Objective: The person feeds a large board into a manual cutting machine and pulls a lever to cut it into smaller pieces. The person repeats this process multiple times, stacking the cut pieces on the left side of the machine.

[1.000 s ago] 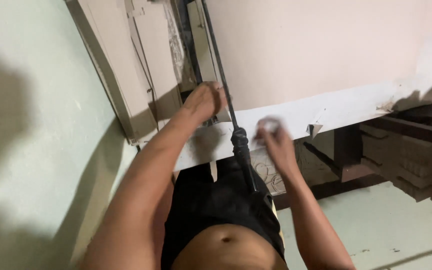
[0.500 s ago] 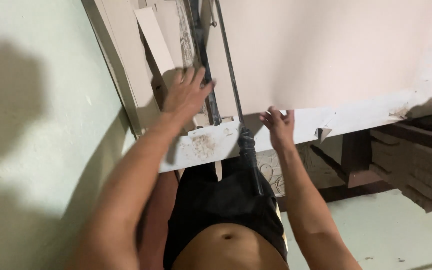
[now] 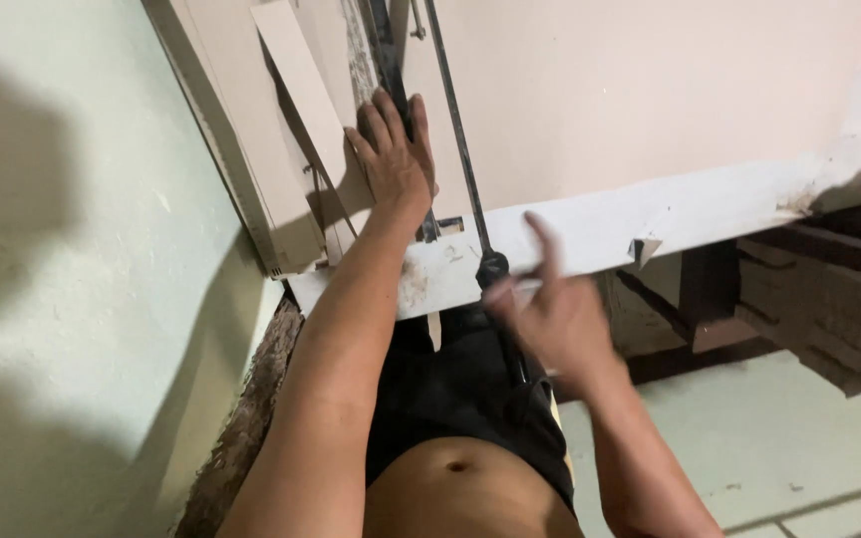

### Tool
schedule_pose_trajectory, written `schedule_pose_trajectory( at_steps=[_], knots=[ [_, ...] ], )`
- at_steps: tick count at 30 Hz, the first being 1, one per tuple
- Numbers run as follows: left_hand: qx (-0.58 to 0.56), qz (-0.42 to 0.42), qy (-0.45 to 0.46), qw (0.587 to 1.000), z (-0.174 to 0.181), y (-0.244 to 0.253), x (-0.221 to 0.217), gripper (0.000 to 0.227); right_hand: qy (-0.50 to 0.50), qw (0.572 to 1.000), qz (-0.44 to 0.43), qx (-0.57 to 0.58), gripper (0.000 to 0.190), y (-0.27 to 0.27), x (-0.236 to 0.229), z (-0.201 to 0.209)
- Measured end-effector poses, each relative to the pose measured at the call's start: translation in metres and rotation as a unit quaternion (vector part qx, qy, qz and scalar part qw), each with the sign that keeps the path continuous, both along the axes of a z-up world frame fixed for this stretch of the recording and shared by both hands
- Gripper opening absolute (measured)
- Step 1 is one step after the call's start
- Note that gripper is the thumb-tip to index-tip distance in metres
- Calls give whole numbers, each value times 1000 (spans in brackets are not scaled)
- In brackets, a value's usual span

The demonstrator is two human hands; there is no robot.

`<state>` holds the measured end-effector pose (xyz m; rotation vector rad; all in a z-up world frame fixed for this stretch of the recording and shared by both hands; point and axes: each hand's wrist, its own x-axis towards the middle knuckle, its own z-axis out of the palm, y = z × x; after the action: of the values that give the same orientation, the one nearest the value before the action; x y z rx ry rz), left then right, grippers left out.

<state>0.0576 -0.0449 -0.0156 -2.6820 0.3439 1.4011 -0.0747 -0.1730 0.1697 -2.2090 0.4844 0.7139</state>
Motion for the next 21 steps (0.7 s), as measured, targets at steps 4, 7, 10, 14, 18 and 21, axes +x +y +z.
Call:
schedule_pose_trajectory(
  at_steps=[4, 7, 10, 14, 18, 21],
  knots=[
    [-22, 21, -46, 998, 6, -1, 1, 115, 202, 968, 108, -107, 94, 35, -47, -83],
    [-51, 30, -67, 996, -1, 0, 1, 108, 102, 982, 119, -107, 85, 24, -97, -187],
    [-86, 38, -85, 992, -8, 4, -10, 115, 79, 989, 99, -76, 87, 22, -90, -154],
    [-87, -81, -182, 976, 16, 10, -15, 72, 132, 991, -4, 32, 102, 16, -22, 15],
    [-141, -141, -194, 961, 19, 14, -41, 49, 157, 980, -67, 100, 111, -19, -16, 29],
    [-214, -224, -215, 926, 19, 19, -48, 26, 104, 980, -109, 130, 57, -48, -26, -59]
  ],
)
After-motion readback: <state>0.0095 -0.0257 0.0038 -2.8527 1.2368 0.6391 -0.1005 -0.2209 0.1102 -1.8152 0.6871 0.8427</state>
